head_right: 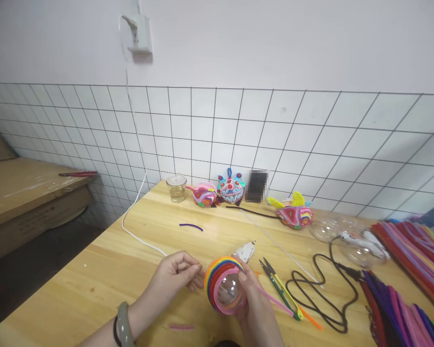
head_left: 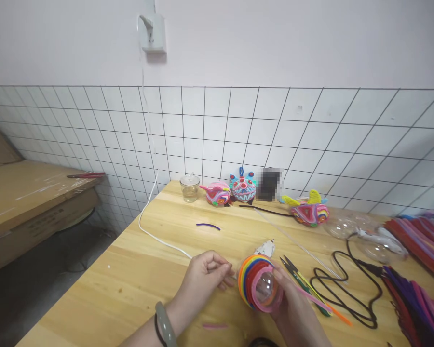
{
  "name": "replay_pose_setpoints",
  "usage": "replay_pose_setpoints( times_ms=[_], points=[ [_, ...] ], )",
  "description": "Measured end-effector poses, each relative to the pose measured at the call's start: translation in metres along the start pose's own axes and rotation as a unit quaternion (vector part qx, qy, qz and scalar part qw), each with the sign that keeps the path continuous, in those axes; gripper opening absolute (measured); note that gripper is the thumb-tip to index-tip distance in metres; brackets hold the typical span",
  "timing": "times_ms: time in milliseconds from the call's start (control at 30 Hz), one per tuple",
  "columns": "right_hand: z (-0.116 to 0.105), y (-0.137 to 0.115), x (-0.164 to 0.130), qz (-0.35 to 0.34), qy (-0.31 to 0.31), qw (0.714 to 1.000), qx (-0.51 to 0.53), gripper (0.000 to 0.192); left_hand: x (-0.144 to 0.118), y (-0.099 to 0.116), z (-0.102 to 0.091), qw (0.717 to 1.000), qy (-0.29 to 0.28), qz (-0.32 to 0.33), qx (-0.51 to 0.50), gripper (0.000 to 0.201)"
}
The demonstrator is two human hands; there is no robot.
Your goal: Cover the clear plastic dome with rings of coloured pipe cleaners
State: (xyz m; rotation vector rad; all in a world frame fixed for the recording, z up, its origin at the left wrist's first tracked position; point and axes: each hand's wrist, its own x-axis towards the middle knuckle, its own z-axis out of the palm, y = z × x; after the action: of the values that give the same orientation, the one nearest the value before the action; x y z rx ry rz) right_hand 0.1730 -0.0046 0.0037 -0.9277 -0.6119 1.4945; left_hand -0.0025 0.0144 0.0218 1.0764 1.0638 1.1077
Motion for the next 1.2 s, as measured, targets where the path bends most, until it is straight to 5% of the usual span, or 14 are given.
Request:
replay_pose_setpoints(
  times_ms=[267,367,433,533,633,733,967,1200],
  points=[
    [0.002,-0.002,0.000,0.029,0.005,0.999,0.042,0.031,0.002,-0.002,-0.005,0.999,0.008,0.019,0.031,0.052],
    [-0.002,0.002,0.001,0.012,0.010,1.000,0.021,0.039,0.004,-0.006,-0.006,0.999,0.030,0.036,0.026,0.046],
    [-0.006,0.005,0.001,-0.012,0.012,0.999,-0.028,0.044,0.005,-0.007,-0.006,0.998,0.040,0.055,0.010,0.060],
    [-0.010,0.007,-0.004,-0.065,0.007,0.979,-0.193,0.047,0.000,-0.005,-0.005,0.998,-0.031,0.054,-0.014,0.089],
    [-0.010,0.007,-0.012,-0.124,-0.006,0.927,-0.354,0.045,-0.010,0.002,-0.003,0.989,-0.148,0.010,-0.010,0.095],
    [-0.008,0.007,-0.017,-0.147,-0.019,0.905,-0.398,0.045,-0.017,0.009,-0.002,0.980,-0.197,-0.032,-0.007,0.088],
    [-0.007,0.007,-0.017,-0.164,-0.014,0.902,-0.399,0.041,-0.014,0.002,0.002,0.977,-0.192,-0.034,-0.086,0.081],
    [-0.012,0.004,-0.013,-0.135,-0.023,0.906,-0.401,0.047,-0.006,-0.011,-0.002,0.977,-0.186,-0.010,-0.101,0.104]
  ],
)
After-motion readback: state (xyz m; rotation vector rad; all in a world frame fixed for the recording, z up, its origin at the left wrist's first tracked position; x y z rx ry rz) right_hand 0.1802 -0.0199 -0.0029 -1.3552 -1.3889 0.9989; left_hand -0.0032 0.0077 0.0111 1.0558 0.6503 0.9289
